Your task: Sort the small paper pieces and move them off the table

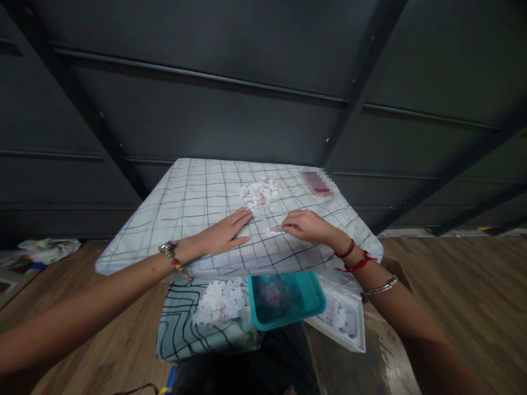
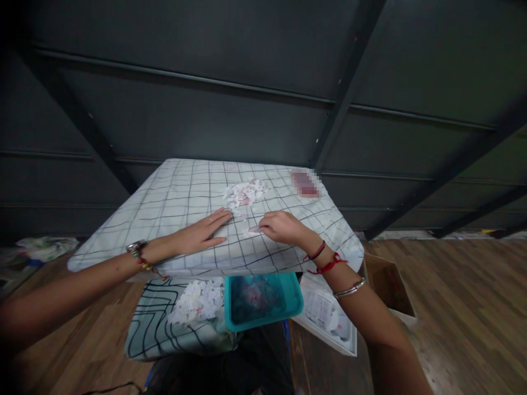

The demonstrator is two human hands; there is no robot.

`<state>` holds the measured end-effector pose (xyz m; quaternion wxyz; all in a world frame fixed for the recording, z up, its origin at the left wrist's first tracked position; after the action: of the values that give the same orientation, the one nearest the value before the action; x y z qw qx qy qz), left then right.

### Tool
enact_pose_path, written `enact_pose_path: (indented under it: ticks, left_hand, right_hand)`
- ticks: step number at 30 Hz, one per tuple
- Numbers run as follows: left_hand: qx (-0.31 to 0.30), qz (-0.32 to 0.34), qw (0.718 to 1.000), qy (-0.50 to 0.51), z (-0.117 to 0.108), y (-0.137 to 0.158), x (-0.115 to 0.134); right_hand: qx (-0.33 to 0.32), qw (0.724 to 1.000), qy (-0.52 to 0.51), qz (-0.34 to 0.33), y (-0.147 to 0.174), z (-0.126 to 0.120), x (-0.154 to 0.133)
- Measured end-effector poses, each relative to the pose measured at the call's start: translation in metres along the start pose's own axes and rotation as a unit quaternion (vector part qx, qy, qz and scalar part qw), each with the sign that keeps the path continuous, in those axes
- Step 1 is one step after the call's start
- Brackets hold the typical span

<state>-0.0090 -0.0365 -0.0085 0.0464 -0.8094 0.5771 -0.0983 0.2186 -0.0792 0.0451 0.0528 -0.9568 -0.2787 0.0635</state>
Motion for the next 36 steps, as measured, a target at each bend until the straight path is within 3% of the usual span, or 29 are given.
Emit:
enact_pose_path:
  ticks: [8,14,18,23,28,33,36]
  left_hand:
    - [0.033,-0.019,0.999,0.014,0.002,0.002,-0.004]
    - [0.031,-0.058,0.998,-0.011,-0.006,0.017,-0.018]
    - [0.033,-0.094,0.995,-0.021,-0.007,0.031,-0.031]
    - [0.024,-0.117,0.992,-0.03,-0.001,0.042,-0.041]
    - [0.035,-0.123,0.991,-0.048,-0.002,0.045,-0.038]
    - [0.039,-0.124,0.99,-0.049,-0.003,0.045,-0.034]
    - [0.036,-0.129,0.99,-0.049,-0.003,0.045,-0.035]
  right_hand:
    - [0.007,1.0,0.03,0.001,-0.021,0.002,-0.008]
    - [0.024,0.994,0.085,0.059,-0.023,-0.003,-0.011]
    - [-0.003,0.995,0.103,0.009,-0.023,0.008,-0.034]
    - [0.019,0.995,0.081,-0.05,-0.022,0.009,-0.065]
    - [0.023,0.995,0.093,-0.031,-0.023,0.011,-0.078]
    - [0.003,0.989,0.071,-0.126,-0.013,0.015,-0.105]
    - [-0.005,0.988,0.052,-0.142,-0.009,0.009,-0.111]
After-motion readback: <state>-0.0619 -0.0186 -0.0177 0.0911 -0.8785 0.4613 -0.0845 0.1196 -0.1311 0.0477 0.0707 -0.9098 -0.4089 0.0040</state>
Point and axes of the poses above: each hand's wrist, its own y-axis away from the middle knuckle, its own z-axis out of the palm, x = y × z, the point moved 3 cm from there along -y, towards the middle knuckle, and after that the axes turned 10 degrees about z, right-handed, at the moved point
